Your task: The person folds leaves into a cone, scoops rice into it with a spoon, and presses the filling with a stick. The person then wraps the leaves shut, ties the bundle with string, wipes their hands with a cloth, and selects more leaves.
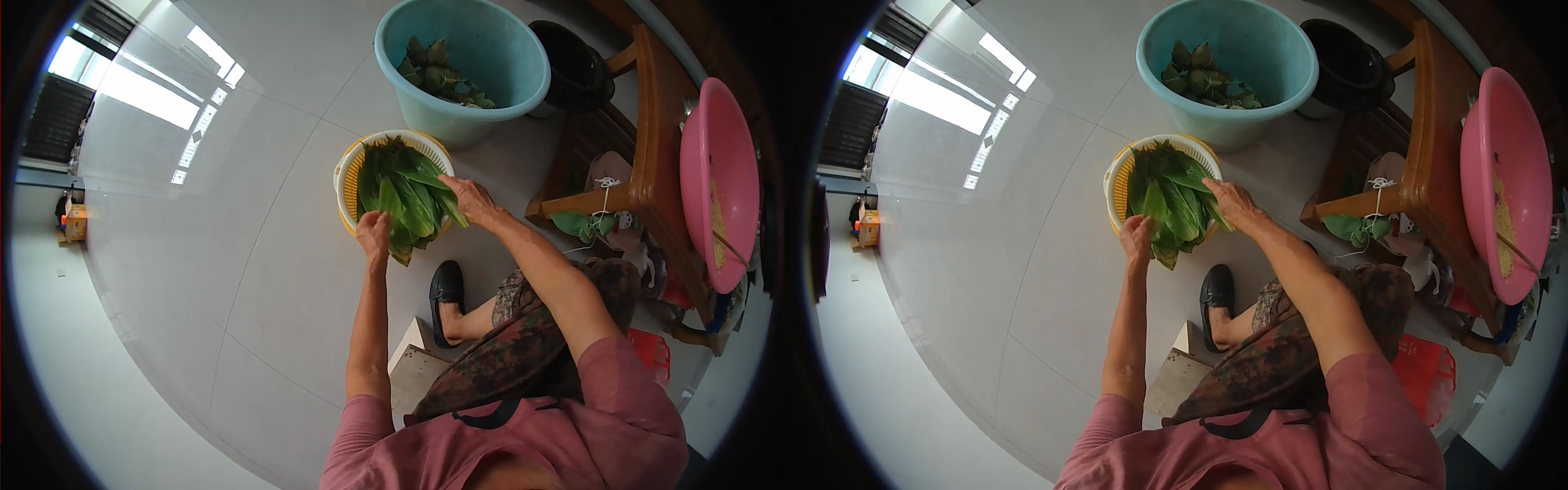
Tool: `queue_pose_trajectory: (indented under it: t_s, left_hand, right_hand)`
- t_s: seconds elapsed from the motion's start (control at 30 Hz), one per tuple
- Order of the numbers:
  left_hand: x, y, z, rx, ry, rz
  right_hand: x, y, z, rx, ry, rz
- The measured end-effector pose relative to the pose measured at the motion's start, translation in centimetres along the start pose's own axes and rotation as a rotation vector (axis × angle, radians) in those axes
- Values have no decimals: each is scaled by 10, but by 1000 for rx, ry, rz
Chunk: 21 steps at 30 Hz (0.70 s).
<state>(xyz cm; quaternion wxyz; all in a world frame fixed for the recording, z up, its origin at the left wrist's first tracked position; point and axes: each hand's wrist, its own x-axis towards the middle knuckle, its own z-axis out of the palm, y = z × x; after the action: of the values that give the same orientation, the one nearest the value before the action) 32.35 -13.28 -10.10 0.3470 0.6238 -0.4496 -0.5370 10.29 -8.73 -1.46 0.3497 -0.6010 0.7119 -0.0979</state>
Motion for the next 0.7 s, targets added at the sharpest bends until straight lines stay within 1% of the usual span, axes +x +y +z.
queue_pose_trajectory:
  t_s: [0.03, 0.13, 0.23, 0.27, 0.33, 0.37, 0.47, 0.53, 0.57, 0.63, 0.67, 0.7]
  left_hand:
    - [5, 3, -3, -128, 33, -12]
    - [9, 13, -10, -276, 78, -90]
    - [10, 29, -12, -613, 70, -233]
    - [9, 38, -15, -686, 50, -217]
    - [4, 55, -23, -829, 16, -188]
    - [3, 58, -24, -803, 12, -156]
    - [2, 56, -20, -710, 0, -82]
    - [10, 40, -11, -622, -9, -54]
    - [15, 33, -5, -592, 2, -76]
    - [21, 24, 12, -534, 20, -119]
    - [18, 31, 21, -521, 47, -168]
    - [20, 31, 25, -478, 72, -149]
  right_hand:
    - [0, 2, 1, -33, 87, -60]
    - [-1, 4, 26, -371, 35, -162]
    - [-4, -13, 44, -255, 137, -366]
    - [-1, -11, 55, -133, 60, -433]
    - [0, -8, 71, -296, -29, -396]
    - [2, -7, 77, -375, -73, -380]
    - [7, -4, 66, -416, -100, -374]
    - [7, -14, 49, -213, -165, -252]
    - [6, -20, 41, -112, -191, -191]
    - [4, -21, 36, -110, -96, -215]
    - [3, -21, 34, -107, -52, -228]
    - [3, -20, 31, -100, -12, -227]
